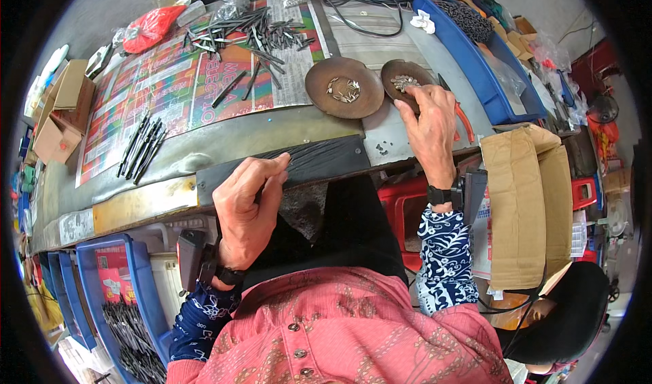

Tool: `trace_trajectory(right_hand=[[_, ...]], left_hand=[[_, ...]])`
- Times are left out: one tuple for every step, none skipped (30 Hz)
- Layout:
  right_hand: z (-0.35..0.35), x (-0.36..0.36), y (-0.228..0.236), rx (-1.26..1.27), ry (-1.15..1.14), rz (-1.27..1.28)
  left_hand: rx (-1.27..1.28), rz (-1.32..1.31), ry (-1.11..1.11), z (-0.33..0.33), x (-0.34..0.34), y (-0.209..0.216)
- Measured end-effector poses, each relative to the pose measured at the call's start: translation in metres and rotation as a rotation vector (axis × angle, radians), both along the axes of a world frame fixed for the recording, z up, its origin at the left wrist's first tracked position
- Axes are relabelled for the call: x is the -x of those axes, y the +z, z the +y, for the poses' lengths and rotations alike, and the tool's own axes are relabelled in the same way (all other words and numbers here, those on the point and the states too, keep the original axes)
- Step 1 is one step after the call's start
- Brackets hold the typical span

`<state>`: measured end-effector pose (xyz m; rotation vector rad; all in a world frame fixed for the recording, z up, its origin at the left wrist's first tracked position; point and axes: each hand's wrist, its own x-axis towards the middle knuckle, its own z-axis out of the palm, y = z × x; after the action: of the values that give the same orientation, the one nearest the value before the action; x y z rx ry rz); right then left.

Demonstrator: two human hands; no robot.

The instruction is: The person repeatedly picks up small metal rods and cylindrical pieces from a workbench, inserts the pieces into the rods, and uses pliers to crimp or secure them. Finished assemblies are placed in a pile on the left side of the table. The process is repeated for multiple units throughout the clip.

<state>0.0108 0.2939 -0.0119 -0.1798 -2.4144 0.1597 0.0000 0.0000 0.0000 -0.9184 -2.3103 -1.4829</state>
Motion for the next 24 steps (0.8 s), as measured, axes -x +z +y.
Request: trace_trajectory(right_hand=[[-0.0014, 0.0012, -0.0009, -0.028, -0.018, 0.006], [-0.0027, 0.002, -0.0015, -0.055, -0.034, 0.013], [0.0009, 0.0047, -0.0021, -0.074, -0.038, 0.007], [0.0003, 0.0048, -0.0031, -0.09, -0.041, 0.001], [-0.0015, 0.0039, -0.0047, -0.104, -0.047, -0.01], [-0.0036, 0.0024, -0.0053, -0.109, -0.052, -0.014], [-0.0025, 0.0034, -0.0042, -0.132, -0.059, -0.011], [-0.0018, 0.0051, -0.0034, -0.156, -0.07, -0.004], [-0.0019, 0.0054, -0.0032, -0.147, -0.065, -0.014], [-0.0012, 0.0057, -0.0021, -0.139, -0.064, -0.024], [-0.0008, 0.0058, -0.0013, -0.135, -0.059, -0.025], [-0.0013, 0.0065, -0.0012, -0.125, -0.06, -0.023], [-0.002, 0.0067, -0.0016, -0.124, -0.068, -0.034], [-0.0026, 0.007, -0.0017, -0.133, -0.069, -0.034], [-0.0029, 0.0071, -0.0018, -0.138, -0.075, -0.039], [-0.003, 0.0069, -0.0018, -0.149, -0.073, -0.042], [-0.003, 0.0066, -0.002, -0.158, -0.076, -0.048], [-0.0029, 0.0062, -0.0023, -0.172, -0.074, -0.049], [-0.0026, 0.006, -0.0028, -0.166, -0.074, -0.042], [-0.0019, 0.0062, -0.0032, -0.166, -0.07, -0.03], [-0.0016, 0.0063, -0.0043, -0.162, -0.065, -0.024], [-0.0008, 0.0065, -0.0053, -0.184, -0.057, -0.001], [0.0003, 0.0068, -0.0063, -0.205, -0.048, 0.019], [0.0016, 0.0075, -0.0065, -0.218, -0.045, 0.011]], left_hand=[[-0.006, -0.016, 0.003, -0.0013, -0.0011, -0.0001], [-0.011, -0.032, 0.007, -0.0022, -0.0017, -0.0002], [-0.021, -0.03, 0.007, 0.0021, 0.0004, -0.0013], [-0.026, -0.029, 0.008, 0.0027, 0.0003, -0.0018], [-0.026, -0.031, 0.009, 0.0019, -0.0005, -0.0015], [-0.024, -0.038, 0.008, 0.0005, -0.0018, 0.0001], [-0.035, -0.037, 0.008, 0.0022, -0.0009, -0.0009], [-0.052, -0.034, 0.003, 0.0033, 0.0004, -0.0019], [-0.047, -0.034, 0.009, 0.0028, 0.0002, -0.0026], [-0.049, -0.036, 0.009, 0.0022, 0.0002, -0.0029], [-0.051, -0.056, 0.011, 0.0017, -0.0001, -0.0029], [-0.061, -0.045, 0.009, 0.0018, -0.0002, -0.0029], [-0.072, -0.052, 0.01, 0.0021, -0.0004, -0.0029], [-0.086, -0.06, 0.01, 0.0027, -0.0004, -0.0032], [-0.096, -0.066, 0.01, 0.0029, -0.0006, -0.0033], [-0.106, -0.075, 0.008, 0.0029, -0.0008, -0.0033], [-0.119, -0.083, 0.004, 0.0028, -0.0011, -0.003], [-0.111, -0.102, 0.012, 0.0026, -0.0015, -0.0026], [-0.104, -0.122, 0.018, 0.0021, -0.0019, -0.0018], [-0.097, -0.143, 0.024, 0.0015, -0.0024, -0.0007], [-0.128, -0.195, 0.015, 0.0007, -0.003, 0.0004], [-0.157, -0.25, 0.009, -0.0001, -0.0037, 0.0009], [-0.187, -0.312, 0.006, -0.0015, -0.0046, 0.001], [-0.178, -0.318, 0.009, -0.0031, -0.0046, 0.0007]])
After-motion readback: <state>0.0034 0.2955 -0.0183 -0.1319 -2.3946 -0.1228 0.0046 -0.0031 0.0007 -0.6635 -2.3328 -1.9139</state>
